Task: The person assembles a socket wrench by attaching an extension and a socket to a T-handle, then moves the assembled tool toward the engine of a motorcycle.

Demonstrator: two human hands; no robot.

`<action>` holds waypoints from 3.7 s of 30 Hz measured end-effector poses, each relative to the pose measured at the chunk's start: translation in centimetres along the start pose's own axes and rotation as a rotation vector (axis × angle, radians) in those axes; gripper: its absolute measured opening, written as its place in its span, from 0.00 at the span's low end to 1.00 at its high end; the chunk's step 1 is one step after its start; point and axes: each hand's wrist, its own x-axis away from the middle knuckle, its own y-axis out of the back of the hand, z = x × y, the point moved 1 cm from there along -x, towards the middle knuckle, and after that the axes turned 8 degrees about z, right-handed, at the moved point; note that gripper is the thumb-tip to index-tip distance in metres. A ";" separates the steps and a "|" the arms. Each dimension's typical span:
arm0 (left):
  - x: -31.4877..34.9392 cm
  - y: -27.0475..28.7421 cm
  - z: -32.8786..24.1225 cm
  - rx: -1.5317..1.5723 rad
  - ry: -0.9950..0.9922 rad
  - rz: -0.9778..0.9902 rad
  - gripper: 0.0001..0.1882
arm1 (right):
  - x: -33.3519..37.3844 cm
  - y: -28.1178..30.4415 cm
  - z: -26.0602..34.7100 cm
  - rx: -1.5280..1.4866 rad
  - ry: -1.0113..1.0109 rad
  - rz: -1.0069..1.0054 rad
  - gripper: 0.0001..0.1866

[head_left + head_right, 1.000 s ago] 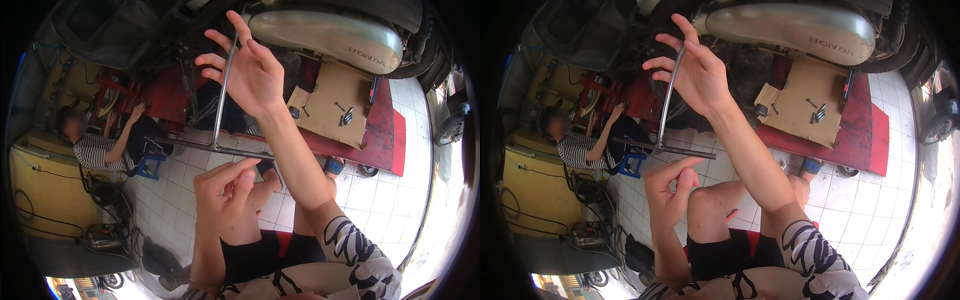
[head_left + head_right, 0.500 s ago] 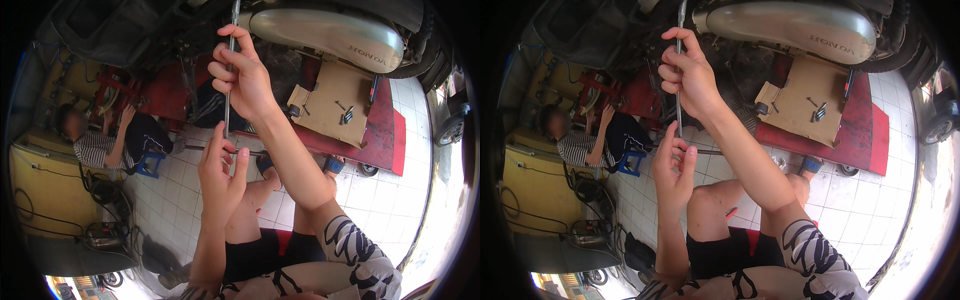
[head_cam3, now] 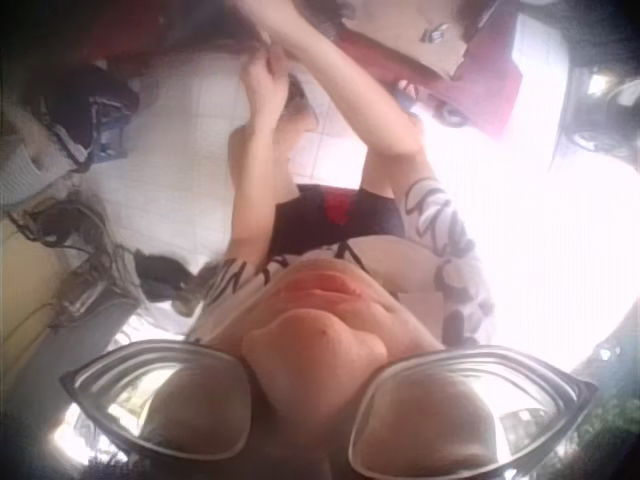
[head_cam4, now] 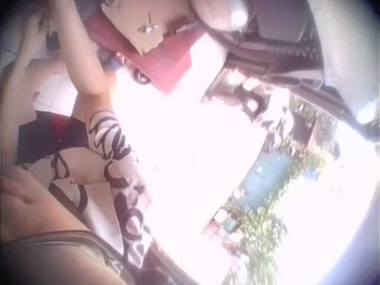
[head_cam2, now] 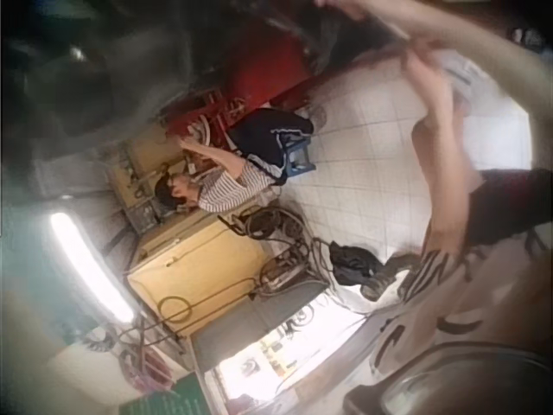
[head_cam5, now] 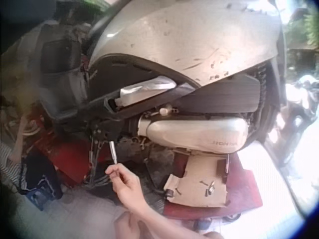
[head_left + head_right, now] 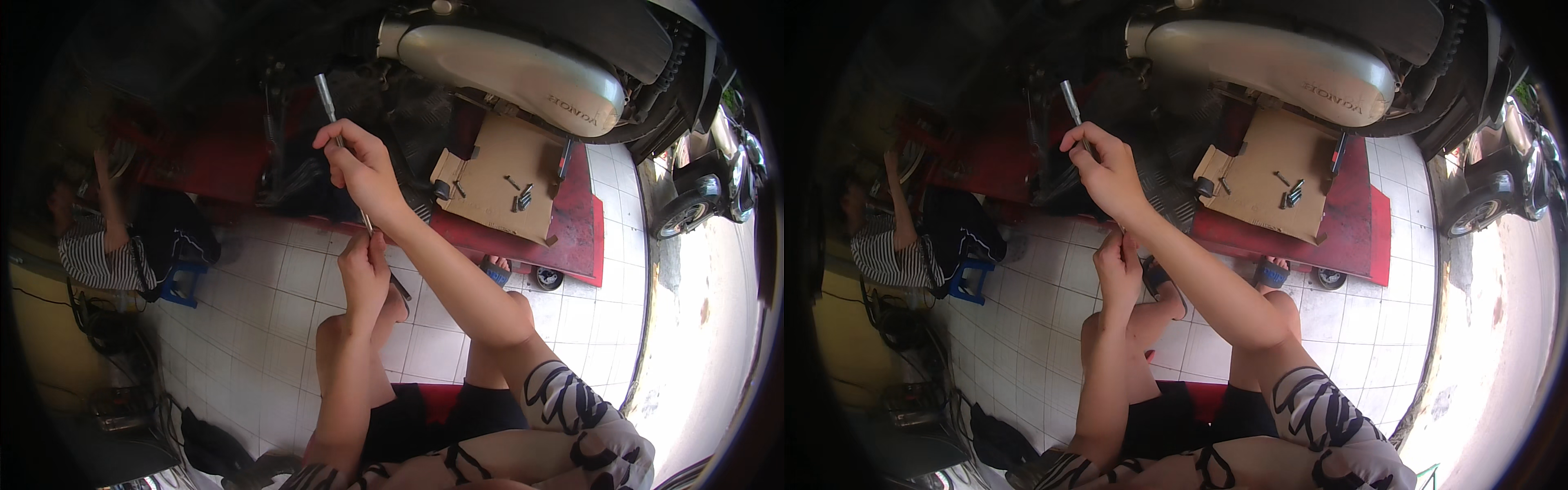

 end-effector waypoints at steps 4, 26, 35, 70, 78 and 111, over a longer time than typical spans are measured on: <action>3.3 -2.7 2.0 0.130 0.097 0.027 0.11 | 1.2 1.4 2.3 0.706 0.334 0.091 0.08; 1.5 -2.6 0.6 0.361 -0.009 -0.009 0.10 | -13.4 8.7 10.4 1.949 0.218 -0.343 0.16; 1.6 -2.8 0.8 0.346 -0.022 0.001 0.10 | -12.9 8.8 10.2 1.672 0.575 -0.223 0.10; 1.4 -5.0 -0.1 0.179 -0.131 0.199 0.10 | 16.6 25.0 1.3 1.260 -0.384 -0.389 0.07; 1.9 -4.5 -0.8 0.207 -0.168 0.230 0.08 | 16.7 21.6 1.2 1.022 -0.291 -0.378 0.09; 2.6 -6.2 -1.2 0.035 -0.130 0.415 0.11 | 17.0 13.4 -1.1 0.311 -0.647 -0.033 0.13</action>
